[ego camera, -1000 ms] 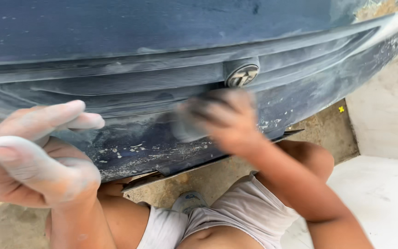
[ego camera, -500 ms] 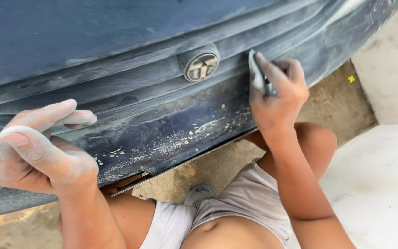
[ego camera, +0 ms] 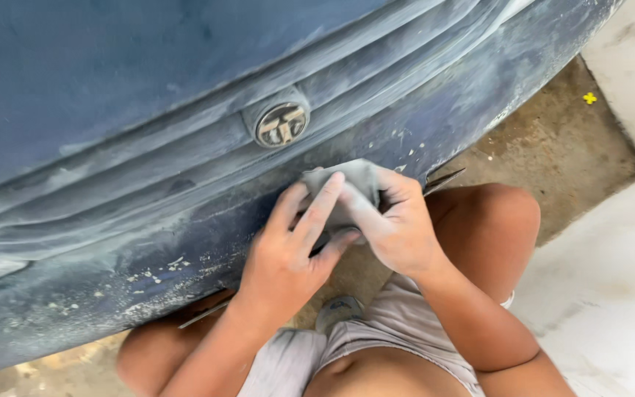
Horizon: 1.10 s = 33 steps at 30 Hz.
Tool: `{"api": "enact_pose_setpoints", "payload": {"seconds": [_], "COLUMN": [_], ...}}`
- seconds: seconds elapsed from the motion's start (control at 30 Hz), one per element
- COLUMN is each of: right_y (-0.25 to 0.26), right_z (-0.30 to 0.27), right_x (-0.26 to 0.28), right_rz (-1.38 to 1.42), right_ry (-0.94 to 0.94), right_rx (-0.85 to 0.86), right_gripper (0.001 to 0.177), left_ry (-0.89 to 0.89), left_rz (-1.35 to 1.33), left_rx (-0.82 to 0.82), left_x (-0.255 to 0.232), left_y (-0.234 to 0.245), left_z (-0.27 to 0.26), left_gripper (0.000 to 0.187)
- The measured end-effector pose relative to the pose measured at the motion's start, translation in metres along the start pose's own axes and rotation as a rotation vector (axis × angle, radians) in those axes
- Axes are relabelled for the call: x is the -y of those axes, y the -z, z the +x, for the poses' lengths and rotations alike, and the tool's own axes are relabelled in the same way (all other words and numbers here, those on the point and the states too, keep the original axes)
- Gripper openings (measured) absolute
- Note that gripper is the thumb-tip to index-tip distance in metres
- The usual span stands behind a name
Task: The person scrubs the front bumper and grille of a dark blue car using a small gray cloth. They repeatedly rub the surface around the emblem and headlight area, focusing on removing dirt and grime.
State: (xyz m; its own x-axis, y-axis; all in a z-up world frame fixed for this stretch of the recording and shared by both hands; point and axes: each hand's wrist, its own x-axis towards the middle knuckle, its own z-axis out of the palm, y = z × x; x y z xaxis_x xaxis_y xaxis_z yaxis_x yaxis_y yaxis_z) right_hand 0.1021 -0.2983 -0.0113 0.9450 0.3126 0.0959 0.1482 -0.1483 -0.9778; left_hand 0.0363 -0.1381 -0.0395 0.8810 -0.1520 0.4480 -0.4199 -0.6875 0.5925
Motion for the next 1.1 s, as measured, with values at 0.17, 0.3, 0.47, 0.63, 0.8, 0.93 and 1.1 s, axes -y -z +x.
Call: {"api": "enact_pose_setpoints", "payload": {"seconds": [0.17, 0.3, 0.47, 0.63, 0.8, 0.93, 1.1], "right_y": [0.027, 0.037, 0.072, 0.109, 0.129, 0.135, 0.111], "right_z": [0.024, 0.034, 0.033, 0.035, 0.037, 0.035, 0.040], "right_x": [-0.015, -0.019, -0.019, -0.023, -0.029, -0.039, -0.040], "right_rz": [0.207, 0.198, 0.113, 0.054, 0.076, 0.015, -0.062], "right_ry": [-0.247, -0.433, -0.383, -0.244, -0.130, -0.089, -0.061], "right_rx": [0.175, 0.298, 0.284, 0.016, -0.161, -0.192, -0.135], "right_gripper": [0.015, 0.025, 0.028, 0.017, 0.017, 0.018, 0.010], "left_ry": [-0.099, -0.279, -0.376, -0.400, -0.447, -0.435, -0.441], "left_rz": [0.267, 0.802, 0.899, 0.987, 1.005, 1.116, 1.198], "left_rx": [-0.056, 0.030, 0.167, 0.437, 0.508, 0.600, 0.534], "left_x": [0.000, 0.003, 0.021, 0.015, 0.003, 0.016, 0.021], "left_y": [0.013, 0.006, -0.013, -0.037, -0.055, 0.005, -0.001], "left_z": [0.010, 0.010, 0.027, 0.083, 0.124, 0.076, 0.071], "left_gripper": [0.033, 0.035, 0.052, 0.091, 0.110, 0.109, 0.110]}}
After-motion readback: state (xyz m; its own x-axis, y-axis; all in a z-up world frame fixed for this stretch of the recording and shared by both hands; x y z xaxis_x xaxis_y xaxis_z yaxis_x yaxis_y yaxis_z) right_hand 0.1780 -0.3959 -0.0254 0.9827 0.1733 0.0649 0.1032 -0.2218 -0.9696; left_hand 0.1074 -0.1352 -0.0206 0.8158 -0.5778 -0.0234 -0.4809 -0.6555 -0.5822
